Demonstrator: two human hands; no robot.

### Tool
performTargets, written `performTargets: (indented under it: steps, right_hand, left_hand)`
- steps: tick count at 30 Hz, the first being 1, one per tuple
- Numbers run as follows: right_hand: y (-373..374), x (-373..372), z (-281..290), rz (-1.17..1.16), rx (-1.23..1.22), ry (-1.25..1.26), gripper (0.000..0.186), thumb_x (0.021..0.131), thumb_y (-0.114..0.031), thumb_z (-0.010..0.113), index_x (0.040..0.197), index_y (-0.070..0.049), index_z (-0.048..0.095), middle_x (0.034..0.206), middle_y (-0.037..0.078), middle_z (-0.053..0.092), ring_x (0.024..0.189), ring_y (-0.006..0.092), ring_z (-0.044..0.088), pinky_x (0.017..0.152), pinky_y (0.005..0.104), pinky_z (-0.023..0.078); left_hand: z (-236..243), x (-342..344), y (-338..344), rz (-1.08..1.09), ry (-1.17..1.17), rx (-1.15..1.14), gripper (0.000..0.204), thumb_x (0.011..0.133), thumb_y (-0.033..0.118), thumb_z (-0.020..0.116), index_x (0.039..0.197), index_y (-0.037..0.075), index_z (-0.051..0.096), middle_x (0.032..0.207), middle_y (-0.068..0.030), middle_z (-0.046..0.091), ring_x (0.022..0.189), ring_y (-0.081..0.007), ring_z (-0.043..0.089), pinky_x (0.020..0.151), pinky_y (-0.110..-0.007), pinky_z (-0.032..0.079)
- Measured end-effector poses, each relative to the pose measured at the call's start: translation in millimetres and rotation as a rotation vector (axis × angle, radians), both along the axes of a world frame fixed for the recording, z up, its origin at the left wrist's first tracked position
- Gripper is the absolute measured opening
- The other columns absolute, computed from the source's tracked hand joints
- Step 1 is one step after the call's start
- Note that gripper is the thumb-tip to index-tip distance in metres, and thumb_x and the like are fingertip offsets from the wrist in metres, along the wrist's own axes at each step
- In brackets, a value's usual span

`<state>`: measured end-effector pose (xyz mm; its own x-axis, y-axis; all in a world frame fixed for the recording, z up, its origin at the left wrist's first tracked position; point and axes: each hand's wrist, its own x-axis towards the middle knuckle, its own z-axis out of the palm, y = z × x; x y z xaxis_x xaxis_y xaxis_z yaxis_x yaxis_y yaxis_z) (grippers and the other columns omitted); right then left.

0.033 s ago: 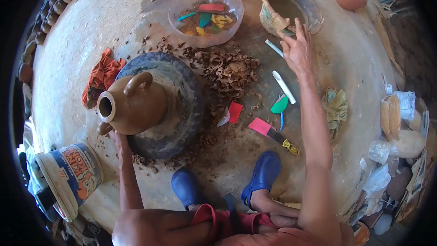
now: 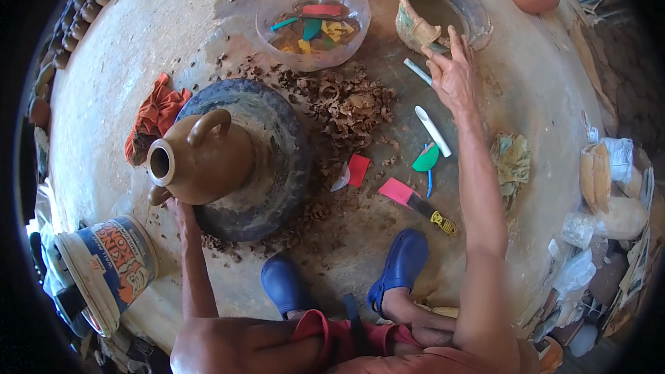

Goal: The person smooths the surface of a clay pot by hand and using a tool, then carries it across a room filled with other pots.

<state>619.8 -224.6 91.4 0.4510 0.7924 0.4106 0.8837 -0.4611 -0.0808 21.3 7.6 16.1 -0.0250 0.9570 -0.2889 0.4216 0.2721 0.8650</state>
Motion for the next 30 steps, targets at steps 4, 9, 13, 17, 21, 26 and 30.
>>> performTargets:
  steps: [4, 9, 13, 17, 21, 26, 30]
  right_hand:
    - [6, -13, -2, -0.040, 0.205, 0.181, 0.033, 0.094, -0.022, 0.077, 0.127, -0.016, 0.079, 0.156, 0.020, 0.055, 0.140, 0.0416, 0.056, 0.117, 0.0492, 0.046]
    - [34, -18, 2, -0.080, 0.296, 0.027, 0.048, 0.095, -0.031, 0.077, 0.140, -0.015, 0.071, 0.150, 0.016, 0.061, 0.135, 0.0385, 0.060, 0.112, 0.0502, 0.049]
    - [49, -4, 0, -0.170, 0.084, -0.262, 0.046, 0.096, -0.042, 0.074, 0.134, -0.015, 0.075, 0.148, 0.012, 0.064, 0.134, 0.0318, 0.061, 0.111, 0.0519, 0.046]
    - [46, 18, -3, -0.214, 0.090, -0.047, 0.040, 0.094, -0.036, 0.077, 0.126, -0.012, 0.078, 0.140, 0.010, 0.070, 0.134, 0.0308, 0.061, 0.112, 0.0517, 0.046]
    - [39, 31, 1, -0.221, -0.023, -0.014, 0.042, 0.091, -0.034, 0.080, 0.126, -0.010, 0.077, 0.142, 0.012, 0.069, 0.135, 0.0329, 0.060, 0.113, 0.0497, 0.046]
    - [44, 33, 1, -0.149, -0.004, -0.008, 0.057, 0.084, -0.023, 0.086, 0.134, 0.000, 0.071, 0.149, 0.022, 0.062, 0.142, 0.0380, 0.054, 0.121, 0.0482, 0.041]
    - [7, -2, 19, -0.169, 0.182, 0.056, 0.063, 0.089, -0.017, 0.081, 0.148, -0.004, 0.062, 0.160, 0.023, 0.052, 0.151, 0.0364, 0.046, 0.127, 0.0446, 0.033]
  left_hand:
    - [-11, -19, 9, 0.019, 0.052, 0.059, 0.058, 0.103, 0.042, 0.063, 0.139, -0.003, 0.059, 0.130, -0.0136, 0.067, 0.116, -0.0236, 0.062, 0.101, -0.041, 0.048]
    - [-36, -39, 22, 0.033, 0.055, 0.095, 0.056, 0.103, 0.042, 0.062, 0.132, -0.006, 0.063, 0.129, -0.0181, 0.067, 0.114, -0.0253, 0.063, 0.099, -0.043, 0.048]
    - [-10, -8, 3, 0.076, 0.160, 0.052, 0.052, 0.104, 0.042, 0.060, 0.126, -0.005, 0.065, 0.125, -0.0178, 0.067, 0.110, -0.0239, 0.063, 0.097, -0.043, 0.049]
    - [-30, -22, 8, 0.099, 0.164, 0.107, 0.053, 0.104, 0.043, 0.060, 0.124, -0.005, 0.065, 0.123, -0.0164, 0.066, 0.107, -0.0213, 0.062, 0.094, -0.041, 0.048]
    - [-51, -36, 18, 0.069, 0.110, 0.171, 0.054, 0.102, 0.043, 0.062, 0.125, -0.006, 0.064, 0.118, -0.0138, 0.067, 0.102, -0.0210, 0.062, 0.088, -0.038, 0.049]
    - [-50, -45, 18, 0.097, 0.127, 0.161, 0.048, 0.100, 0.037, 0.062, 0.125, -0.004, 0.063, 0.114, -0.0106, 0.069, 0.099, -0.0203, 0.064, 0.085, -0.038, 0.050]
    - [-40, -27, 13, 0.052, -0.016, 0.163, 0.067, 0.094, 0.011, 0.057, 0.159, -0.002, 0.044, 0.154, -0.0182, 0.056, 0.140, -0.0283, 0.054, 0.121, -0.039, 0.037]
